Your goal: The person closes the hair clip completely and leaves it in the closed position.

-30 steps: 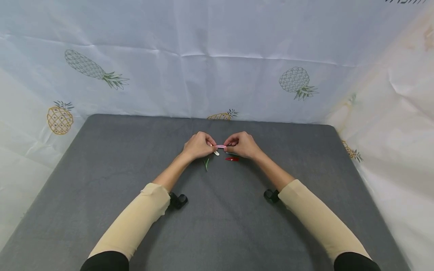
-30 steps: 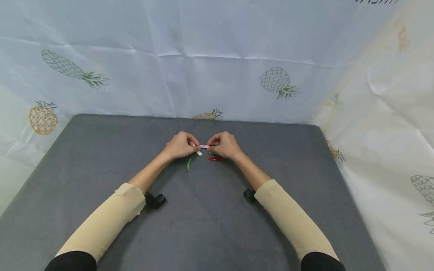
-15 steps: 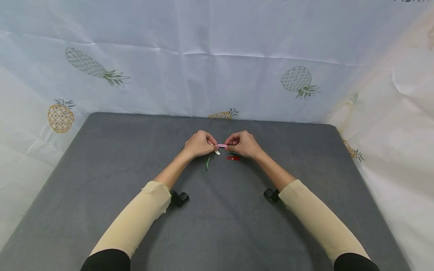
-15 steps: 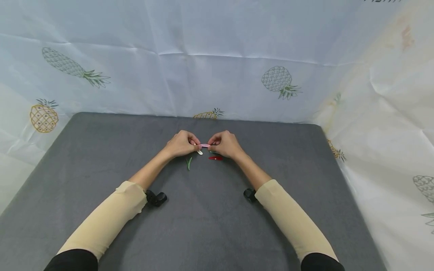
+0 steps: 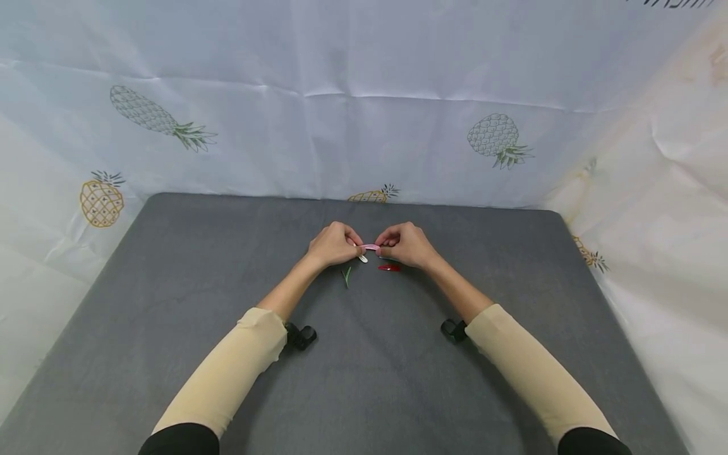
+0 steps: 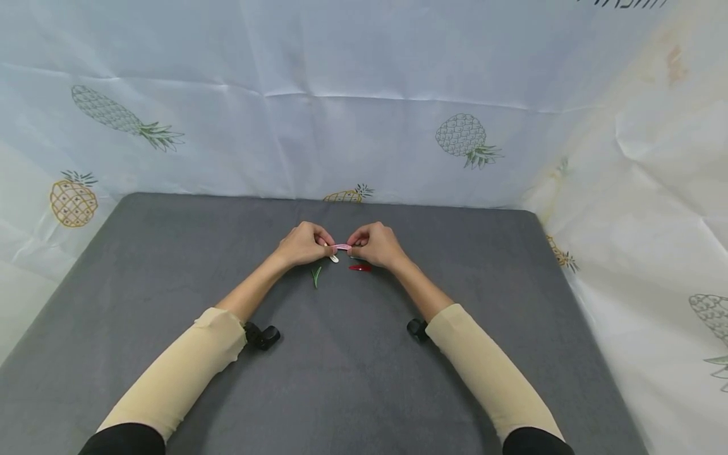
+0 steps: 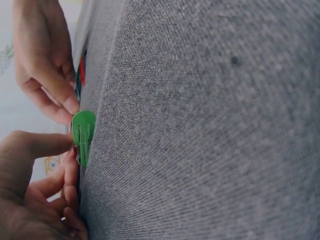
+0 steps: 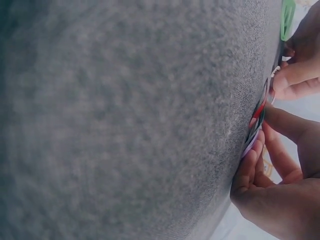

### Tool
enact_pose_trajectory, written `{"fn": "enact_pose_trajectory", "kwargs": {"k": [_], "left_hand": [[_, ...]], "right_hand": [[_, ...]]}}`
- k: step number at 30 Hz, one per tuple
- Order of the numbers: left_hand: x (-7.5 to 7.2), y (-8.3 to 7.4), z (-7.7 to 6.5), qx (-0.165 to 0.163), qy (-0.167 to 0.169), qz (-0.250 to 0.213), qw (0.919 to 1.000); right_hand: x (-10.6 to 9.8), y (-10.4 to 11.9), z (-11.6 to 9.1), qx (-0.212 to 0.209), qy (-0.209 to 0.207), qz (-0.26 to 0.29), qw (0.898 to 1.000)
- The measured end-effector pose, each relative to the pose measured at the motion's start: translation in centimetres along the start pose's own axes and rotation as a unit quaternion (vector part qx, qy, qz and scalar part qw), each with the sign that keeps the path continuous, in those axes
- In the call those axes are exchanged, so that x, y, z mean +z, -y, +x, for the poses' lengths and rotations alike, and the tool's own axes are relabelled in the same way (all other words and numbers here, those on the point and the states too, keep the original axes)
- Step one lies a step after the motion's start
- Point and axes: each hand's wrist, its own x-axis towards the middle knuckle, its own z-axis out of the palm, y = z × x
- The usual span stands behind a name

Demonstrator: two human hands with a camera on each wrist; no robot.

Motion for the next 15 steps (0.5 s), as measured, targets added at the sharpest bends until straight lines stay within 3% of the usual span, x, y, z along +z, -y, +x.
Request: {"fn": "enact_pose_trajectory", "kwargs": {"k": [4, 8, 15], "left_hand": [[0.0, 0.0, -0.1, 0.002, 0.000, -0.001, 1.0000], [0.5, 1.0, 0.8, 0.017, -0.004, -0.002, 0.9998], [0.0, -0.1, -0.2, 0.005, -0.004, -0.007, 1.0000]], "right_hand": [[0.0, 0.0, 0.0, -0.001, 0.000, 0.000, 1.000], [0.0, 0.0, 0.1, -0.002, -0.001, 0.000, 1.000], [0.0, -0.1, 0.1, -0.005, -0.002, 0.001, 1.000]]}}
